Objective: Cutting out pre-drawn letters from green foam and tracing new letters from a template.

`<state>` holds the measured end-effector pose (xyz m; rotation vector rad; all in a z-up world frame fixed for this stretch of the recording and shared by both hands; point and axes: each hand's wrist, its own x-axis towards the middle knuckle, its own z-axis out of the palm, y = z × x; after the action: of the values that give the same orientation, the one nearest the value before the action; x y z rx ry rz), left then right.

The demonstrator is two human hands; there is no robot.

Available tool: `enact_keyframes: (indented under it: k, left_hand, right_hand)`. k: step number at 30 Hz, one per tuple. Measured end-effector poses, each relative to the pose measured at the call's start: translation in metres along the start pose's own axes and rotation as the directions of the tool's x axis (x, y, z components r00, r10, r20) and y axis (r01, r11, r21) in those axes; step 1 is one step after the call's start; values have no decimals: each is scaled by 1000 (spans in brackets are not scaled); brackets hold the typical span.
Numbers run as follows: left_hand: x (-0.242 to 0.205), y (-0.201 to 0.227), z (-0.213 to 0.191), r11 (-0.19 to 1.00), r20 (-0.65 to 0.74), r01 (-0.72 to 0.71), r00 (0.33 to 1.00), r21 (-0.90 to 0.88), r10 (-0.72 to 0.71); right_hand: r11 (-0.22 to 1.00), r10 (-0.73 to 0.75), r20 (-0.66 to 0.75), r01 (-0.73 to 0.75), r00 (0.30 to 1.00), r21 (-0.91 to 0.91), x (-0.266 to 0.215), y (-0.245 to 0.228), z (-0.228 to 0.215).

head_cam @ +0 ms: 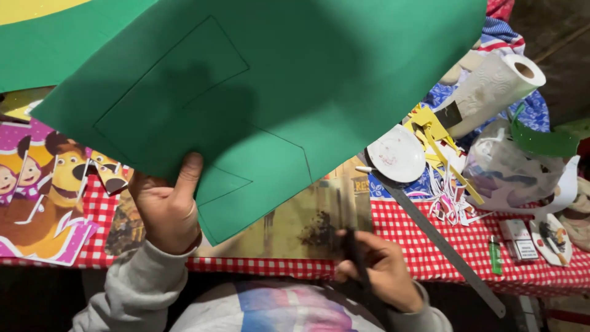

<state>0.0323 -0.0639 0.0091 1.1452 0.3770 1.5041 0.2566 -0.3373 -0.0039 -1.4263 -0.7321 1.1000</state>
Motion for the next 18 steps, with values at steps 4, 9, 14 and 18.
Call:
enact_keyframes:
  k: [4, 9, 14, 18]
  left_hand:
    - [-1, -7, -1, 1000, 7, -25, 1000, -17, 25]
    - [-5, -15, -7, 999, -9, -32, 999, 27, 32]
    - [-13, -18, -7, 990, 41, 0, 999, 138, -5]
    - [-18, -23, -10, 990, 46, 23, 998, 140, -30]
  right_hand:
    - [998, 63, 36, -64, 997, 22, 12, 22, 21]
    - [993, -10, 82, 0, 997, 119, 26, 28, 50]
    - [992, -105, 38, 101, 994, 80, 35, 21, 58]
    - [988, -152, 13, 152, 988, 9, 37, 19, 62]
